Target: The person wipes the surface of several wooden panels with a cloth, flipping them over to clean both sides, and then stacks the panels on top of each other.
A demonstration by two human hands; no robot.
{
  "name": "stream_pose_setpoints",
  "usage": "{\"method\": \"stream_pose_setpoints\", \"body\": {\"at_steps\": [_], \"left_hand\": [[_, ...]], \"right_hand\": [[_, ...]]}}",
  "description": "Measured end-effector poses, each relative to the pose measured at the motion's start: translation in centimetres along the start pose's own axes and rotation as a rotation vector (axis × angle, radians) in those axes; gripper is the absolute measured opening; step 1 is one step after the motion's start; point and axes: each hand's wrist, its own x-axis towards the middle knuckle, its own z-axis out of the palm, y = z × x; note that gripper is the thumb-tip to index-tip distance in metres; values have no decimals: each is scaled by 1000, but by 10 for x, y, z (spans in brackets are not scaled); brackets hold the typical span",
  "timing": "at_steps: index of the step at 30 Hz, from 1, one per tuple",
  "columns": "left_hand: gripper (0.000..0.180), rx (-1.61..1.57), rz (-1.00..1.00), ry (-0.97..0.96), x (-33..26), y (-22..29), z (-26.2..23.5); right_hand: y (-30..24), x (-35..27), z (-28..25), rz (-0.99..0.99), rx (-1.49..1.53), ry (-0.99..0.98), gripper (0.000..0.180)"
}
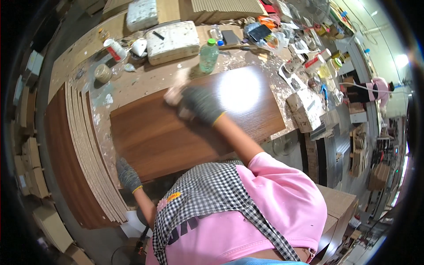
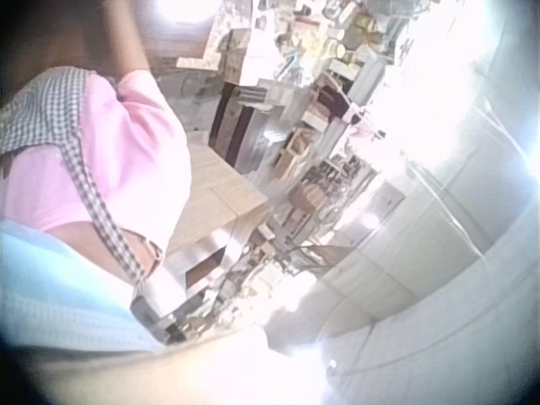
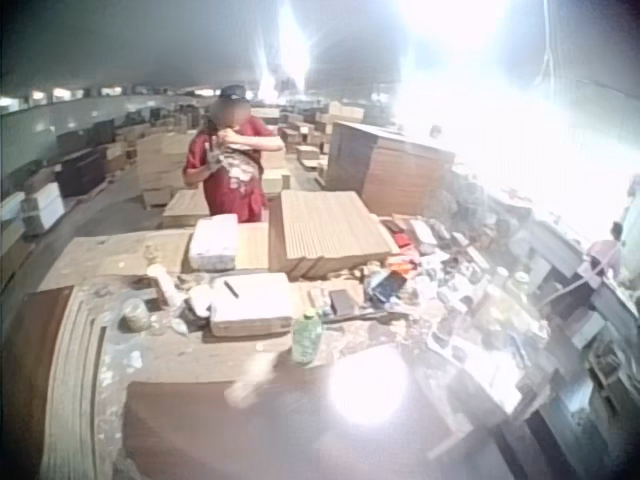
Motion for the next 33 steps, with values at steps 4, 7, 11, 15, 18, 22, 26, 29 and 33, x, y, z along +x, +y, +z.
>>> {"method": "stream_pose_setpoints", "body": {"at_steps": [4, 7, 11, 15, 18, 22, 26, 29, 33], "left_hand": [[50, -48, 28, 94, -2, -1, 1], [49, 19, 52, 94, -2, -2, 6], [48, 36, 71, 109, -3, 8, 3], [49, 15, 95, 113, 2, -9, 8], [49, 80, 149, 78, 2, -5, 7], [51, 66, 135, 90, 7, -13, 8], [51, 1, 135, 85, -2, 2, 4], [51, -19, 98, 77, 1, 0, 5], [49, 77, 99, 115, 8, -8, 3]], "right_hand": [[11, -23, 6, -399, -207, 249, 14], [152, -18, -59, 73, -424, 169, 20], [288, -57, -164, 498, -320, 201, 35], [235, -63, -182, 693, -356, 242, 33], [157, -82, -93, 165, -121, 354, 22], [-3, -131, -34, -362, -143, 207, 36], [96, -185, -61, -10, -450, 214, 48], [178, -232, -131, 396, -613, 104, 40], [229, -264, -179, 834, -527, 336, 34]]}}
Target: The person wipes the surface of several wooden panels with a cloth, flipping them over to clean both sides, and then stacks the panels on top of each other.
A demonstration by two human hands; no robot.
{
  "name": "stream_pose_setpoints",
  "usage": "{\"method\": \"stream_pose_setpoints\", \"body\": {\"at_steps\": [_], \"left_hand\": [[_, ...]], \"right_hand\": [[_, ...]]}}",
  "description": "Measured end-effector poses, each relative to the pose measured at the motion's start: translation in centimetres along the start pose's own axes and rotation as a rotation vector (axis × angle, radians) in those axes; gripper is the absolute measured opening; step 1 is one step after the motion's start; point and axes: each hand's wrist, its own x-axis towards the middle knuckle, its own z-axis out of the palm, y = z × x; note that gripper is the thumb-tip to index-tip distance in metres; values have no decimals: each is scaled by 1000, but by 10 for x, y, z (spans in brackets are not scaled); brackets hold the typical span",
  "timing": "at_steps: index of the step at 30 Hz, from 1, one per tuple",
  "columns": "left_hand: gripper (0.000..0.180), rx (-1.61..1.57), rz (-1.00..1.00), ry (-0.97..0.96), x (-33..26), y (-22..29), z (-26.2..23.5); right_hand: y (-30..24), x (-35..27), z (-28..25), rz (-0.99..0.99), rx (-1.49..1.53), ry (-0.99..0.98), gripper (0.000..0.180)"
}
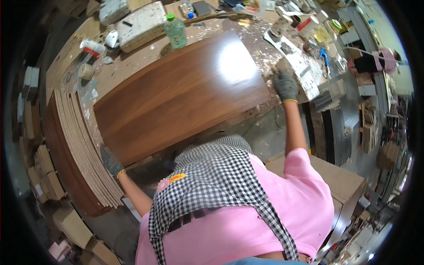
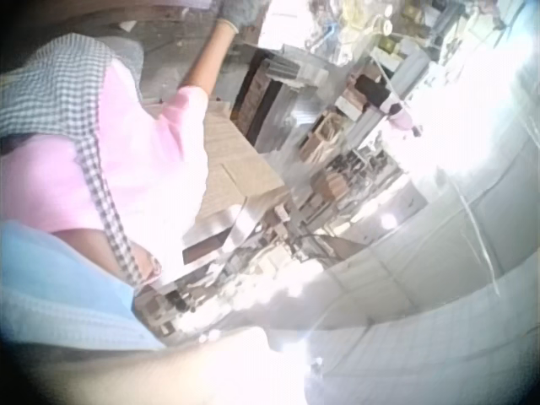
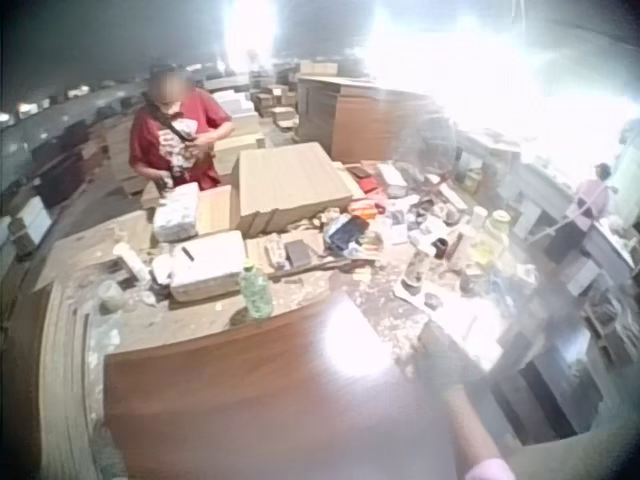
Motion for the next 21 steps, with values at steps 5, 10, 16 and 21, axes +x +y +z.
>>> {"method": "stream_pose_setpoints", "body": {"at_steps": [5, 10, 16, 21], "left_hand": [[43, 33, 197, 9, -8, 14, -4], [43, -197, 199, 44, -4, -24, 9], [48, -941, -92, -192, 8, -19, -9], [55, -1088, -363, -336, 29, -18, -76]], "right_hand": [[-29, 1, -41, 34, 1553, -251, 32], [-152, -59, 17, -569, -69, -92, 59], [-391, -201, 45, -872, 334, 3, 75], [-539, -349, 49, -1440, 550, -275, 54]]}}
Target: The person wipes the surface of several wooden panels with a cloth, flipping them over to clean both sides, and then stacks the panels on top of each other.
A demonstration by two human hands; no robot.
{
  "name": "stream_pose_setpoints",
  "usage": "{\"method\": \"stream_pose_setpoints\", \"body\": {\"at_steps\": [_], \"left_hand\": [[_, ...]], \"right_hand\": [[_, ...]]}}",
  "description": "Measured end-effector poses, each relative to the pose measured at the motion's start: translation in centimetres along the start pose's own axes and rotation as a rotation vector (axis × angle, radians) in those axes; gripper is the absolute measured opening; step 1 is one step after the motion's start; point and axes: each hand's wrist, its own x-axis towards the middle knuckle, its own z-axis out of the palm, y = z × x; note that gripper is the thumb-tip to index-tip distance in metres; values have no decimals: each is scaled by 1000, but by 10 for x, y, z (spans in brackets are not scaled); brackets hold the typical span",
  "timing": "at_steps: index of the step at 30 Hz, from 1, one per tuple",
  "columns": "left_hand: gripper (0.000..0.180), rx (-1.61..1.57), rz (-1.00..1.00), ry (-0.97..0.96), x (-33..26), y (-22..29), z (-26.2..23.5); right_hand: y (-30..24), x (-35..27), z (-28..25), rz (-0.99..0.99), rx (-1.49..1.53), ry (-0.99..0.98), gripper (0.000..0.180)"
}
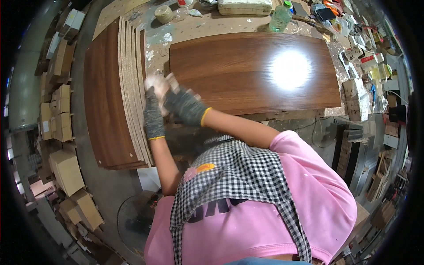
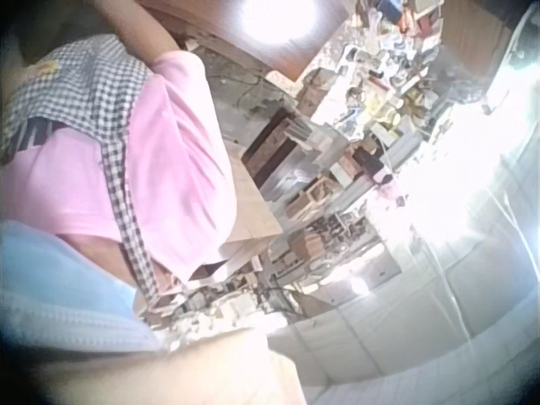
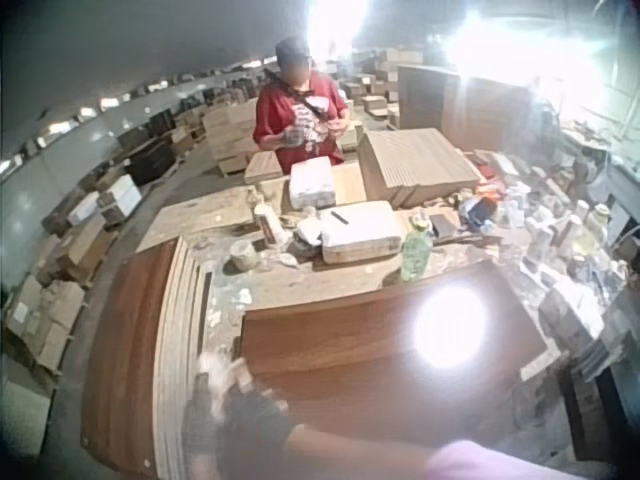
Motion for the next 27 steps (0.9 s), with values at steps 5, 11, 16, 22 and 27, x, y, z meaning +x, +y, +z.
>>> {"method": "stream_pose_setpoints", "body": {"at_steps": [5, 11, 16, 22, 27], "left_hand": [[42, 464, 413, -41, 4, 50, -53], [44, 731, 598, -319, 51, -34, -39], [49, 947, 687, -90, 29, -72, 42], [48, 1164, 636, 35, 19, -57, 60], [55, 1091, 643, 80, 17, -61, 52]], "right_hand": [[-52, 3, 26, -456, 542, -330, 31], [6, -61, -63, 53, 47, 31, 30], [68, -195, -117, 535, -283, 292, 46], [200, -448, -225, 951, -906, 467, 38], [215, -502, -295, 1689, -538, 650, 50]]}}
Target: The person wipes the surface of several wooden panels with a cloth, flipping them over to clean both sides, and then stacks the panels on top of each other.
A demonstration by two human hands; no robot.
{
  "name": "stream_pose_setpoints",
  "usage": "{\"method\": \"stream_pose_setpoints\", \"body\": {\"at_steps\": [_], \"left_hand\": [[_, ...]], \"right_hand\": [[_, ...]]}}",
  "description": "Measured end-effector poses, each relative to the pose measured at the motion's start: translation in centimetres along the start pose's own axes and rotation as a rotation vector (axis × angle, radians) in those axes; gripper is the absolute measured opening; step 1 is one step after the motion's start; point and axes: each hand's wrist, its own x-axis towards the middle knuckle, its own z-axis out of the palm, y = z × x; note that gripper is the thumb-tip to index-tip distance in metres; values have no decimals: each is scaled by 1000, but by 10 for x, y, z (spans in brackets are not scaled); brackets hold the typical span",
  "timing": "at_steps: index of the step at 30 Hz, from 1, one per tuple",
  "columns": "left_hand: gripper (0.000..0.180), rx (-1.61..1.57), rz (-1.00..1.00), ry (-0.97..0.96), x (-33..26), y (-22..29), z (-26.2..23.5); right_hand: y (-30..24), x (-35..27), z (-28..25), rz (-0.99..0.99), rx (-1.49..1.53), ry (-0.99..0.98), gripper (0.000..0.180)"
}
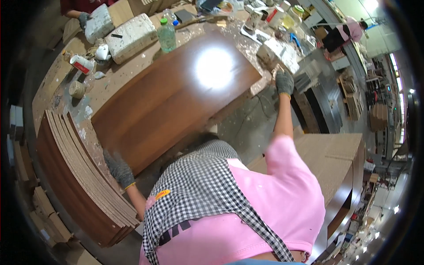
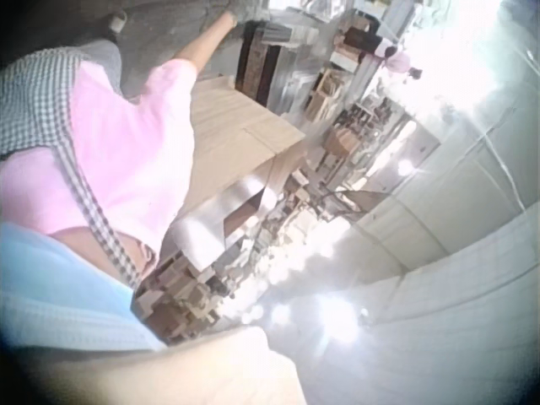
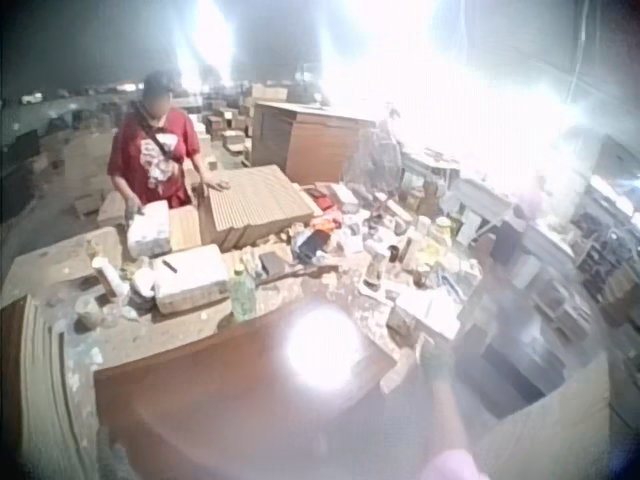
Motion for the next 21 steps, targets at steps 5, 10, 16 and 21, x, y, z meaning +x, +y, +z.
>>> {"method": "stream_pose_setpoints", "body": {"at_steps": [5, 10, 16, 21], "left_hand": [[58, 0, -242, -76, 12, -12, 8], [46, 11, -186, -154, 29, -94, 33], [57, 45, -145, -79, 33, -47, 23], [63, -21, -299, -85, 35, 14, 5]], "right_hand": [[-90, -99, 15, -829, 46, 141, 32], [-214, -189, 25, -1232, 400, -269, 39], [-132, -36, 39, -490, 398, 0, 25], [-126, 21, 38, -120, 236, -17, 34]]}}
